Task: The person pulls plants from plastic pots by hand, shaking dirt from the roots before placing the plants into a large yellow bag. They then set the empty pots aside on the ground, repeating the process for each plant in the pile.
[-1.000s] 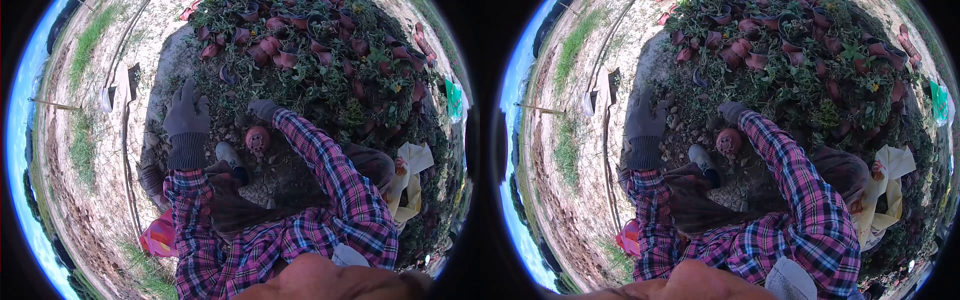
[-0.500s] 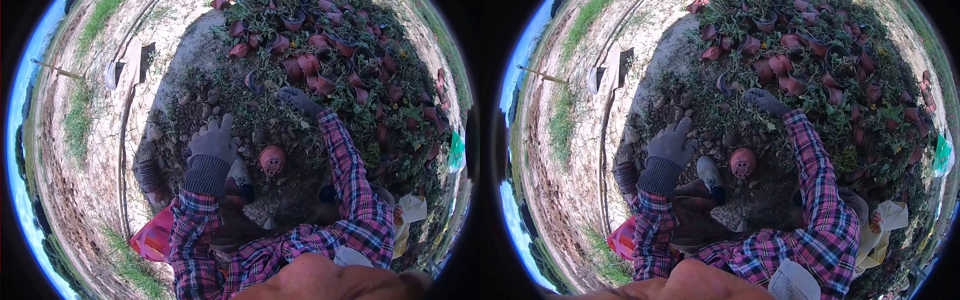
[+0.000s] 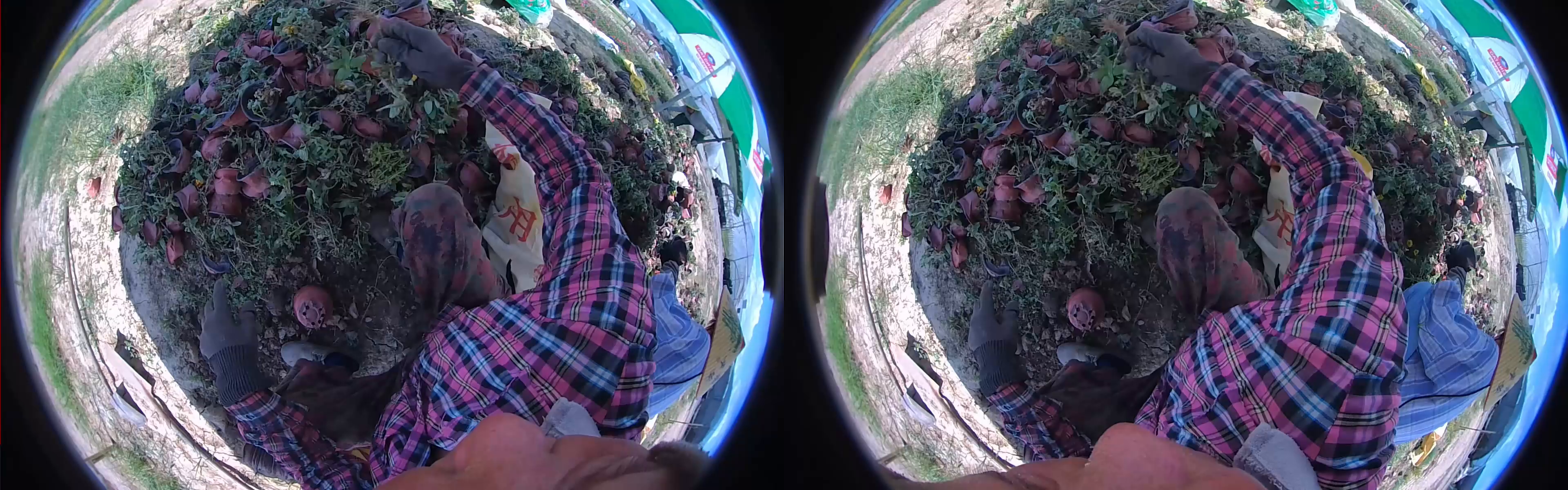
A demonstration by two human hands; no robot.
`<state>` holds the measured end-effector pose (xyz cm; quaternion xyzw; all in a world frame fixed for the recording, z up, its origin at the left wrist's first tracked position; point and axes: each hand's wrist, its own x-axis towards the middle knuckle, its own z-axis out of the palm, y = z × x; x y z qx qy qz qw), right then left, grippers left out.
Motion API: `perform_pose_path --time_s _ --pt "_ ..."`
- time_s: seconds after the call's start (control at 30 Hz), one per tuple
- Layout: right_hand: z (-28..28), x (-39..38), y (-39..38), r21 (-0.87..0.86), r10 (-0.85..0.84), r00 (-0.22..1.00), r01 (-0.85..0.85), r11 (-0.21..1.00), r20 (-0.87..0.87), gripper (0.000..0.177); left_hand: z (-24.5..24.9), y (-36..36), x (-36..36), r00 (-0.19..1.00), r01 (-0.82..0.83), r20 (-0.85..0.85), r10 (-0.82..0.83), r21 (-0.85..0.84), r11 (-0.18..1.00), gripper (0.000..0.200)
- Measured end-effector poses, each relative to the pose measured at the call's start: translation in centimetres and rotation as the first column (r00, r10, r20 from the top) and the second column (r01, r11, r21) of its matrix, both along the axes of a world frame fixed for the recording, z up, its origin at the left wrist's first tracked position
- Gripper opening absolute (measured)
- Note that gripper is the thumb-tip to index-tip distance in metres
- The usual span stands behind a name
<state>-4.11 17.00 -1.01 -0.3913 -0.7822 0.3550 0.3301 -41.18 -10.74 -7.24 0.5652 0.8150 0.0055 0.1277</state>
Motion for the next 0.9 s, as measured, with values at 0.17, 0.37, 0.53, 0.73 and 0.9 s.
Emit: perform_pose_path --time_s 0.17,0.37,0.53,0.73,0.9 --pt "0.1 24.2 -10.6 0.16 -0.659 0.752 0.652 0.741 -0.014 0.022 0.1 1.2 0.6 0.993 0.111 0.054 -0.108 -0.044 0.993 0.056" --pt "-16.1 30.3 -20.9 -0.417 0.257 0.374 0.455 0.786 0.891 0.025 -1.0 2.1 1.5 0.978 0.151 0.154 -0.139 -0.07 0.986 0.054" --pt "-9.8 27.2 -15.9 -0.409 0.435 0.08 0.523 0.748 0.897 0.031 0.7 0.3 0.7 0.999 -0.039 0.009 0.04 -0.131 0.991 0.047" --pt "-1.5 14.9 -4.0 0.372 -0.386 0.521 0.137 0.918 0.761 0.021 1.0 0.0 0.8 0.988 -0.132 0.074 0.133 -0.013 0.991 0.04" --pt "-7.3 -11.1 -2.0 -0.197 0.373 0.789 -0.317 0.928 0.487 0.012 -1.3 -1.0 -1.0 0.987 -0.1 0.101 0.128 -0.244 0.965 0.04"
